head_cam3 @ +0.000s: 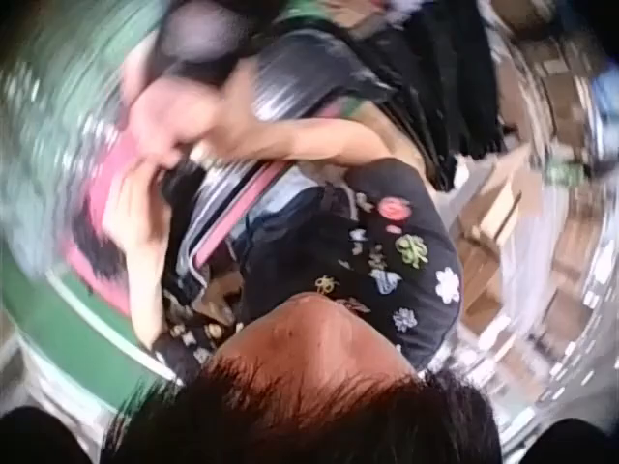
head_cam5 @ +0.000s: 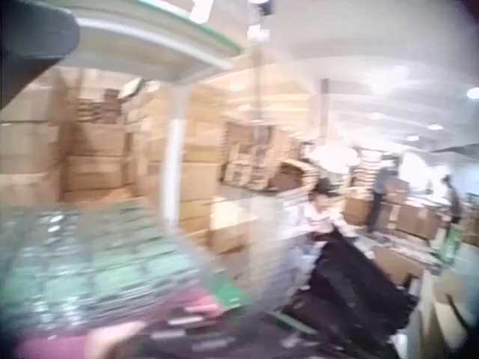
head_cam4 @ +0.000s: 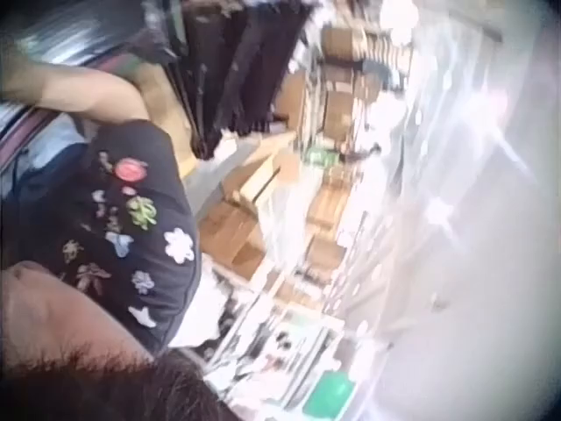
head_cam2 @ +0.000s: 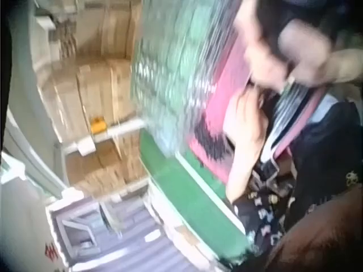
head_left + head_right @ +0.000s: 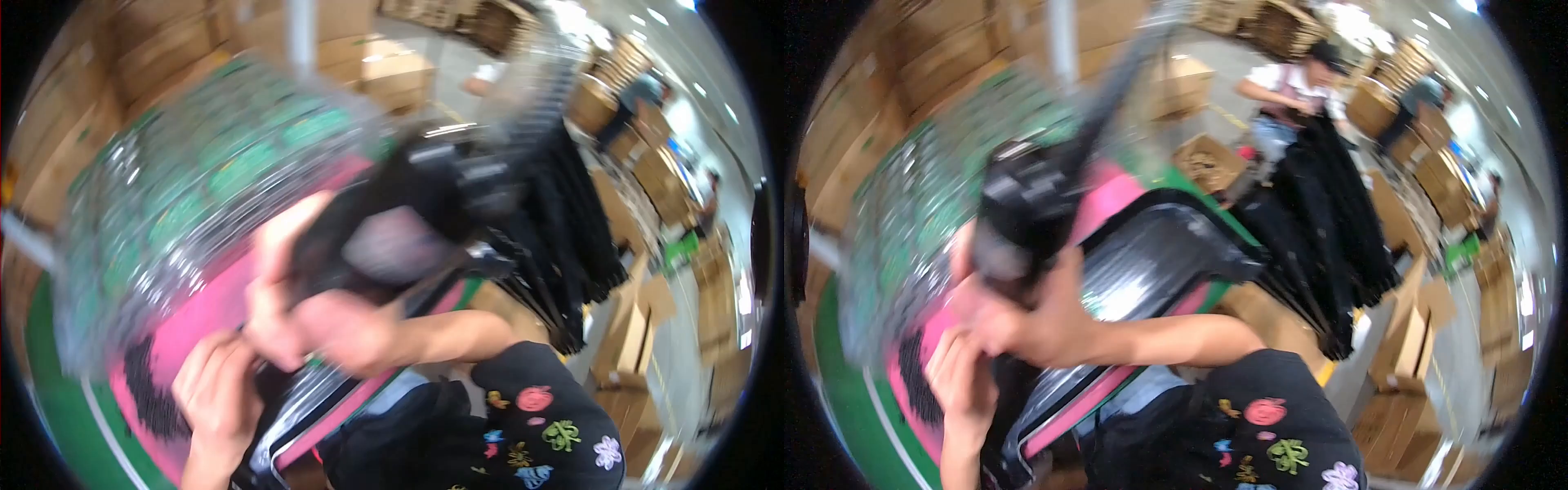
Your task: The recorder is seen installing circuit boards into plastic housings using an electric screwdriver.
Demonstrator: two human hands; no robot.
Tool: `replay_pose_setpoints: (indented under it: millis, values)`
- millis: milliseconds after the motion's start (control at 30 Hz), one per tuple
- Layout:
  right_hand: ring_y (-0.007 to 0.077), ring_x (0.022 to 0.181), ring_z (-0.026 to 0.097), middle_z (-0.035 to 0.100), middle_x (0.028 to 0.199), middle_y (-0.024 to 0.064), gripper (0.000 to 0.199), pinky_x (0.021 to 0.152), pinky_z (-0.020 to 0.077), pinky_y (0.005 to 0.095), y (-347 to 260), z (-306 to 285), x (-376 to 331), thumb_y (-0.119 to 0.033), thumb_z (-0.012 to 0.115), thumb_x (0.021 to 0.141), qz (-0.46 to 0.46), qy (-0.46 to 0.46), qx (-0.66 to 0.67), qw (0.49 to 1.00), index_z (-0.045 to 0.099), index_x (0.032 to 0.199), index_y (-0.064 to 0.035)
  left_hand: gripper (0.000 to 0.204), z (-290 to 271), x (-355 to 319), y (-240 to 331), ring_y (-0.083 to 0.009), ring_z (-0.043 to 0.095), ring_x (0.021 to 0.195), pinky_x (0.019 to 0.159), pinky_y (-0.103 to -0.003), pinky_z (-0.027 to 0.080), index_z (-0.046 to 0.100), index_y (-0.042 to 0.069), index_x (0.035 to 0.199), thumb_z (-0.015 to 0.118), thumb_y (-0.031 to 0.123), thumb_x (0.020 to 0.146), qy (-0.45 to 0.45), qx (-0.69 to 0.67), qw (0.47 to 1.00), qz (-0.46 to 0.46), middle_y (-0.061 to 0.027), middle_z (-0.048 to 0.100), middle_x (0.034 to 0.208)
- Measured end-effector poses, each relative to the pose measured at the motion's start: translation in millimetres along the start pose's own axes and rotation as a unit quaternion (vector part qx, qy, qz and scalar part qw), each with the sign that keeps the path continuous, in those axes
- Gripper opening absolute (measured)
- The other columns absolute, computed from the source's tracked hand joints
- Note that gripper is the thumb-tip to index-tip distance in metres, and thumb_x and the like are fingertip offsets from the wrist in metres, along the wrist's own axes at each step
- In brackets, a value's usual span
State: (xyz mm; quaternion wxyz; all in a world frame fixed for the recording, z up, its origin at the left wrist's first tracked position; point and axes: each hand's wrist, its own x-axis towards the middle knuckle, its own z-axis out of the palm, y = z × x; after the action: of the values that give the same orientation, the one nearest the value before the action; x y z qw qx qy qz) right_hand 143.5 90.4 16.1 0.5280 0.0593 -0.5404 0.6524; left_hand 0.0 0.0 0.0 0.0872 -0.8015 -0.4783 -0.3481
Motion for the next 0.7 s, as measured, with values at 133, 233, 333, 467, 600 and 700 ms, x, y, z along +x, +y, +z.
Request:
replay_pose_setpoints:
  millis: [133,233,333,467,600,700]
  values:
    - [0.0165,0.049,0.05,0.051,0.062,0.005,0.049,0.05,0.043,0.0307,-37,-13,9,-0.046,0.061,0.09,0.091,-0.01,-0.03,0.995,0.042,0.107,-0.0045,0.019,7,2,9,-0.0291,0.063,0.074,0.059,-0.038,0.051,0.059,0.0,0.091,0.069,0.0,0.075,0.028,-0.021,0.992,-0.123,-0.0116,0.061,0.081]
    - [0.014,0.043,0.045,0.047,0.057,0.0033,0.049,0.046,0.0409,0.0284,-2,-2,13,-0.05,0.058,0.09,0.064,-0.01,-0.078,0.995,0.041,0.102,-0.0059,0.019,-11,-18,-20,-0.0307,0.063,0.075,0.059,-0.039,0.051,0.057,0.0,0.095,0.066,0.002,0.077,-0.043,-0.063,0.987,-0.142,-0.0128,0.059,0.08]
    - [0.0129,0.041,0.043,0.045,0.054,0.0022,0.049,0.045,0.0398,0.0269,13,-4,12,-0.052,0.055,0.09,0.084,-0.025,-0.098,0.991,0.041,0.1,-0.006,0.018,-13,-30,-20,-0.0362,0.064,0.073,0.059,-0.042,0.051,0.058,-0.002,0.097,0.061,-0.002,0.079,-0.131,-0.11,0.968,-0.183,-0.0161,0.062,0.084]
    - [0.0126,0.04,0.043,0.045,0.054,0.0021,0.048,0.044,0.0396,0.0269,13,-8,3,-0.051,0.055,0.09,0.113,-0.029,-0.099,0.988,0.04,0.1,-0.0059,0.011,-6,-35,-15,-0.0381,0.063,0.071,0.06,-0.044,0.051,0.06,-0.001,0.095,0.063,0.004,0.086,-0.179,-0.119,0.953,-0.213,-0.0163,0.063,0.083]
    - [0.0125,0.04,0.043,0.045,0.054,0.002,0.049,0.044,0.0394,0.0269,20,-8,2,-0.052,0.055,0.09,0.12,-0.036,-0.115,0.985,0.04,0.1,-0.0058,0.011,-2,-38,-18,-0.0383,0.062,0.069,0.058,-0.044,0.05,0.059,-0.001,0.093,0.064,0.006,0.085,-0.164,-0.129,0.954,-0.216,-0.016,0.062,0.08]
    - [0.0124,0.041,0.043,0.045,0.055,0.0019,0.048,0.044,0.0392,0.0268,23,-4,2,-0.051,0.057,0.089,0.131,-0.033,-0.129,0.982,0.04,0.099,-0.0063,0.011,0,-39,-19,-0.0376,0.062,0.067,0.056,-0.044,0.049,0.059,-0.001,0.09,0.065,0.008,0.085,-0.174,-0.109,0.956,-0.211,-0.0148,0.06,0.077]
